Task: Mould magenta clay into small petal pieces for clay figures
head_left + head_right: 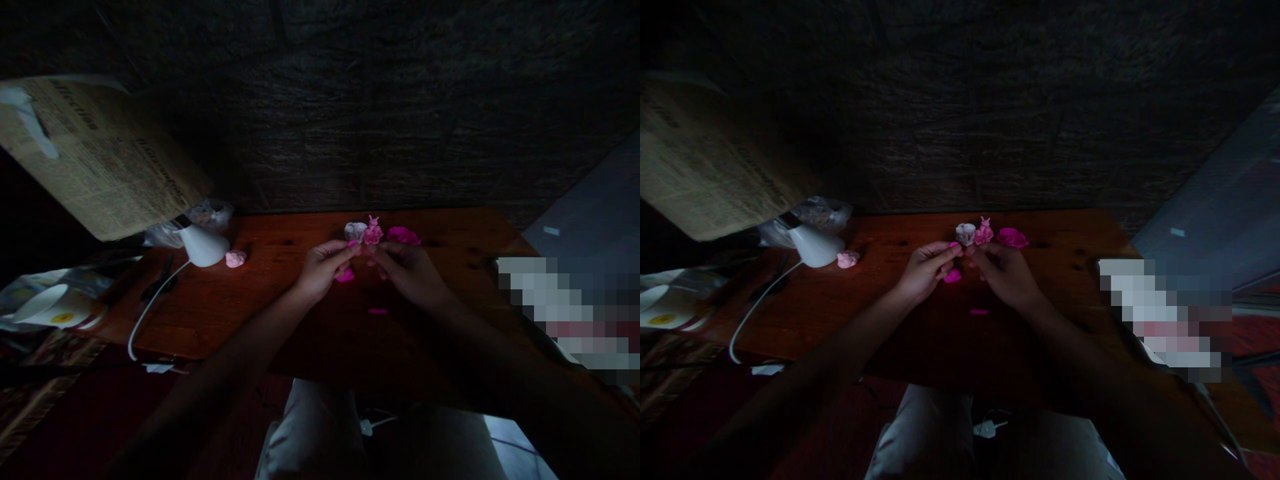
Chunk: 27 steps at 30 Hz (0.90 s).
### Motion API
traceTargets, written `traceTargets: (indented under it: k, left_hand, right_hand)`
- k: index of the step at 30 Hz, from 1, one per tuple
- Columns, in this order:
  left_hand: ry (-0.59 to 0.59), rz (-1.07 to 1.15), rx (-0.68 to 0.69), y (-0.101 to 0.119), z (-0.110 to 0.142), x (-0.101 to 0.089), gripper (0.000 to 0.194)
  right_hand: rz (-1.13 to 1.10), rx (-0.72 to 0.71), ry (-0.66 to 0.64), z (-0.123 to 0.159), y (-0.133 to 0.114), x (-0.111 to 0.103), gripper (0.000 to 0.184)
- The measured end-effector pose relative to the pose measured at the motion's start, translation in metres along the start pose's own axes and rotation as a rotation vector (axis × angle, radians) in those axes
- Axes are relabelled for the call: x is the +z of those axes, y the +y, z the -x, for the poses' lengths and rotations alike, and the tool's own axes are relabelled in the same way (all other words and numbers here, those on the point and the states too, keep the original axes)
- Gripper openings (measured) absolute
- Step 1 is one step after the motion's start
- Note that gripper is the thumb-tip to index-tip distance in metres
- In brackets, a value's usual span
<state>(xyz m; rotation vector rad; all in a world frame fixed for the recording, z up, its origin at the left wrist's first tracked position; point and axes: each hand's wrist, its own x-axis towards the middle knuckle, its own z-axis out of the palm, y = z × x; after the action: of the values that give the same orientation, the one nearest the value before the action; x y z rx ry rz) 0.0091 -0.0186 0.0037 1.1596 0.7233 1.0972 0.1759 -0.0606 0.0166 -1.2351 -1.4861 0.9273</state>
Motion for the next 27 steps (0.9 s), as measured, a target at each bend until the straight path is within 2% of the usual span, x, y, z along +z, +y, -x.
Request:
traceTargets:
  k: [7,15,20,27]
  left_hand:
    - [-0.023,-0.079,0.043,-0.0012,0.0008,-0.0016,0.037]
    - [0.042,-0.092,0.053,-0.0046,-0.0005,-0.0024,0.036]
    - [-0.001,-0.056,0.011,-0.0064,-0.0016,-0.0036,0.035]
    - [-0.049,-0.113,0.028,-0.0037,0.0011,-0.0034,0.034]
  right_hand:
    - [-0.023,-0.003,0.009,0.0000,0.0012,0.0006,0.053]
    - [-0.041,0.009,0.010,-0.0007,0.0033,0.0006,0.048]
    - [-0.064,0.031,-0.002,-0.0013,0.0042,-0.0002,0.047]
    - [-0.116,0.039,0.010,-0.0009,0.0022,0.0006,0.039]
